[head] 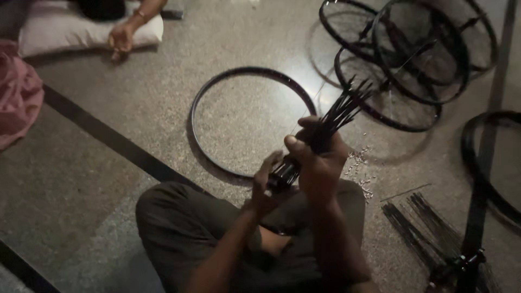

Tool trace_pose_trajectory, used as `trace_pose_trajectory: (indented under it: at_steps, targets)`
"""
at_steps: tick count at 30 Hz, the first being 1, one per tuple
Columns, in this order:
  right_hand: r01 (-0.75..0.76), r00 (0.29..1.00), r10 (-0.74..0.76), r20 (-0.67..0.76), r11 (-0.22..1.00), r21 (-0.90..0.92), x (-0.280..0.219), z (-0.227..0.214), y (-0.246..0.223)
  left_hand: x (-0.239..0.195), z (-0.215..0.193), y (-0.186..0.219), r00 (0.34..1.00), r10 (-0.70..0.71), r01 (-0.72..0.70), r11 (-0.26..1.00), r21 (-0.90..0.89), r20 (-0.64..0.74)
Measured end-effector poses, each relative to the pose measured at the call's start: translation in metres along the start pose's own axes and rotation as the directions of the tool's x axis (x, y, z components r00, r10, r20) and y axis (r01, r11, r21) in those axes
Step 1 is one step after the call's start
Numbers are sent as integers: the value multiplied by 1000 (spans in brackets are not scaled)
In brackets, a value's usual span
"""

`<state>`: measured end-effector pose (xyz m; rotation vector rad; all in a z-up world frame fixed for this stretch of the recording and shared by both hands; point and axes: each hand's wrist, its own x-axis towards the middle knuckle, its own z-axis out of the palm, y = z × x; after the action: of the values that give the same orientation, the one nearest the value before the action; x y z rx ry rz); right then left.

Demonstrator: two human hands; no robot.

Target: The person sits on the floor and assembles a bicycle wheel by inserting spokes into the hub and rim. They thread the spoke ends through the rim holes and secure them with nipples, working systematically around the wheel. The person handles the wheel, spokes, and nipples by hand.

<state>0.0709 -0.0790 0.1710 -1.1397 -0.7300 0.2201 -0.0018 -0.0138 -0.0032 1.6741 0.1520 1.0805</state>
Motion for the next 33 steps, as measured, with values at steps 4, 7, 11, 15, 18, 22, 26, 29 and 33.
trace_pose_trajectory:
  at_steps: [4,7,11,15,18,22,26,29,33]
  targets:
    - [64,998,-63,3,996,-56,-10,9,-20,-21,20,-8,979,-205,200,954,-225,0]
    - [93,993,-96,-74,995,-46,-3,-1,-8,-26,21,-12,912,-409,410,911,-33,44]
    - [223,951,-237,-198,970,-93,51,-48,56,27,-14,-17,830,-535,474,826,304,158]
    - [-210,865,415,-283,811,547,125,-115,174,94,-59,-35,702,-686,353,569,743,192]
    - [-422,818,575,11,588,689,116,-143,287,110,-83,-64,676,-713,282,483,829,186]
    - [-589,652,754,-81,570,573,76,-161,376,109,-98,-115,636,-753,311,451,836,170]
    - [-681,571,820,-29,493,541,73,-162,402,108,-101,-160,534,-832,378,395,837,151]
    - [-662,635,746,201,390,640,89,-152,410,129,-112,-177,482,-870,448,351,822,109]
    - [-751,521,852,-49,484,449,86,-139,406,147,-119,-181,486,-863,453,383,805,137]
